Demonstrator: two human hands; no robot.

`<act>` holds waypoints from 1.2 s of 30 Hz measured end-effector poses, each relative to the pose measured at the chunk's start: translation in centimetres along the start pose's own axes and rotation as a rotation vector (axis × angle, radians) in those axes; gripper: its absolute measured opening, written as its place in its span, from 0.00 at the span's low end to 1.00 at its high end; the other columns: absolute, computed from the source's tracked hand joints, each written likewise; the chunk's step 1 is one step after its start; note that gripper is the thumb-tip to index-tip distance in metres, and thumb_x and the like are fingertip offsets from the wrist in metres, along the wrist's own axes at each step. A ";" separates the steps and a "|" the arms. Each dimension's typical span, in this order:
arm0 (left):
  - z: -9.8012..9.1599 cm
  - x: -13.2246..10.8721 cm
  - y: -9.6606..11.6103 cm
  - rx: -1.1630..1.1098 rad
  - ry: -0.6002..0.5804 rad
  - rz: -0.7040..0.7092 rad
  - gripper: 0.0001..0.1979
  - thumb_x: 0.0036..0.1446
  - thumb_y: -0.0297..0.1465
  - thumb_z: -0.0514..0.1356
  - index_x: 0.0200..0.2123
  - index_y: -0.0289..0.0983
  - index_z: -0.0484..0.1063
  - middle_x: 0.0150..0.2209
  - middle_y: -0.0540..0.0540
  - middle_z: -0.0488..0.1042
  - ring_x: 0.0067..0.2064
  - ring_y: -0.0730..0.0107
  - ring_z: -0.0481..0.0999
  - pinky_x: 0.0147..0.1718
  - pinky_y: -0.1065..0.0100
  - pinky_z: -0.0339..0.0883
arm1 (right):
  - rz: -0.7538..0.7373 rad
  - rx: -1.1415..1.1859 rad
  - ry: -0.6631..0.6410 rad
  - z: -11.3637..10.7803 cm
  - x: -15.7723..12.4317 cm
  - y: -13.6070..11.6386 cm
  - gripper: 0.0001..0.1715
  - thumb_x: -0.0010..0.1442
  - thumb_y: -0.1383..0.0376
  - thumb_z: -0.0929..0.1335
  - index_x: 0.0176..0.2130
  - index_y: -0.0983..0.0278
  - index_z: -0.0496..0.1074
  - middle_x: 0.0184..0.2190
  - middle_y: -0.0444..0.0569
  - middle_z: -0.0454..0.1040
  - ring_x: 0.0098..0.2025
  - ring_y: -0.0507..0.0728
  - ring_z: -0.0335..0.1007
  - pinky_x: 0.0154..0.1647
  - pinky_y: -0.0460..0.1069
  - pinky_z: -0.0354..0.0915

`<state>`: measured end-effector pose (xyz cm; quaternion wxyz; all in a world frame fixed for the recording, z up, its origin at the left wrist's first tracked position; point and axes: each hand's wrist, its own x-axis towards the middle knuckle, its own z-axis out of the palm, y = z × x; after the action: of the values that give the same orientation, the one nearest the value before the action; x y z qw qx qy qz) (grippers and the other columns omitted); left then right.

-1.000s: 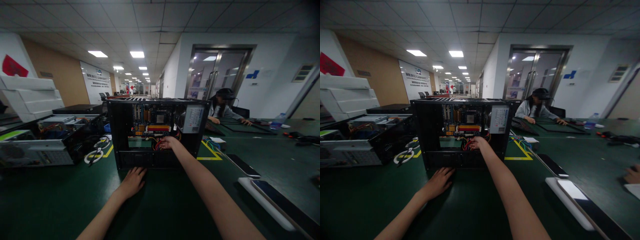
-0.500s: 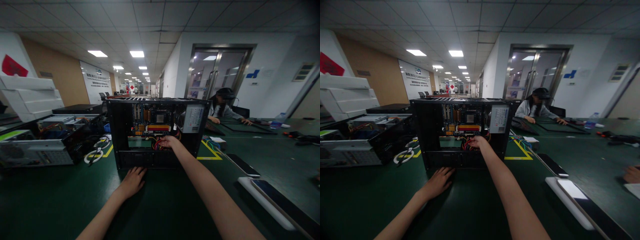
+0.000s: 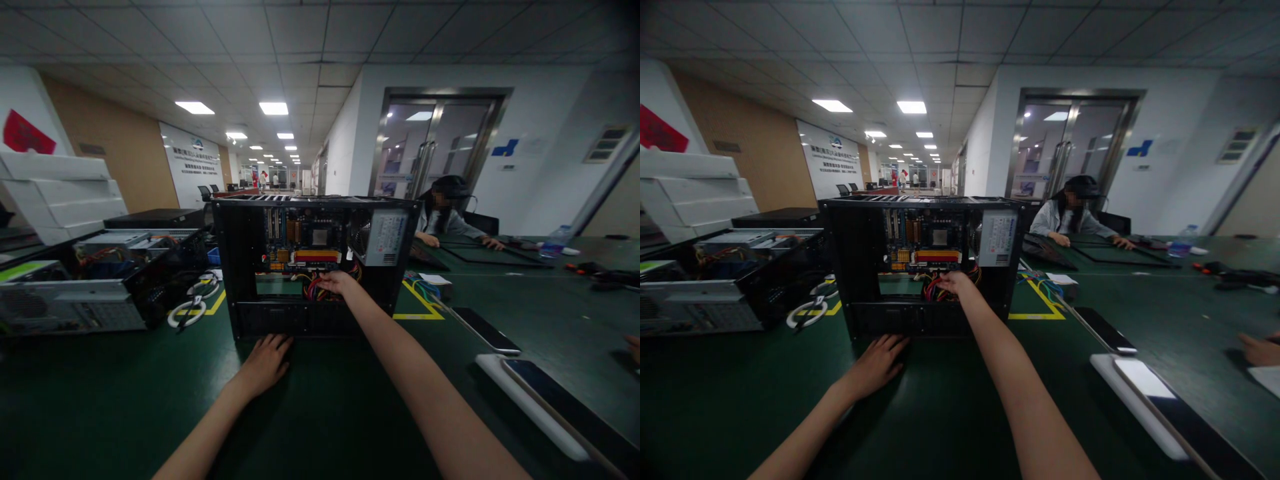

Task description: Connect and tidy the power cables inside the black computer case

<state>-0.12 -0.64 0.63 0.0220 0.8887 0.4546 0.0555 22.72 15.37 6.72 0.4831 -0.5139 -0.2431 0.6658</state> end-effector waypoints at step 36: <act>0.2 0.0 -0.1 -0.012 0.010 0.008 0.26 0.52 0.31 0.50 0.55 0.43 0.51 0.55 0.45 0.56 0.54 0.59 0.55 0.50 0.56 0.51 | -0.027 -0.193 -0.059 0.4 -1.6 0.3 0.03 0.53 0.72 0.61 0.32 0.66 0.60 0.24 0.46 0.65 0.27 0.50 0.68 0.29 0.49 0.68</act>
<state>-0.16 -0.55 0.43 0.0248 0.8901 0.4508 0.0625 22.24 13.91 7.33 0.4331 -0.5349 -0.3272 0.6475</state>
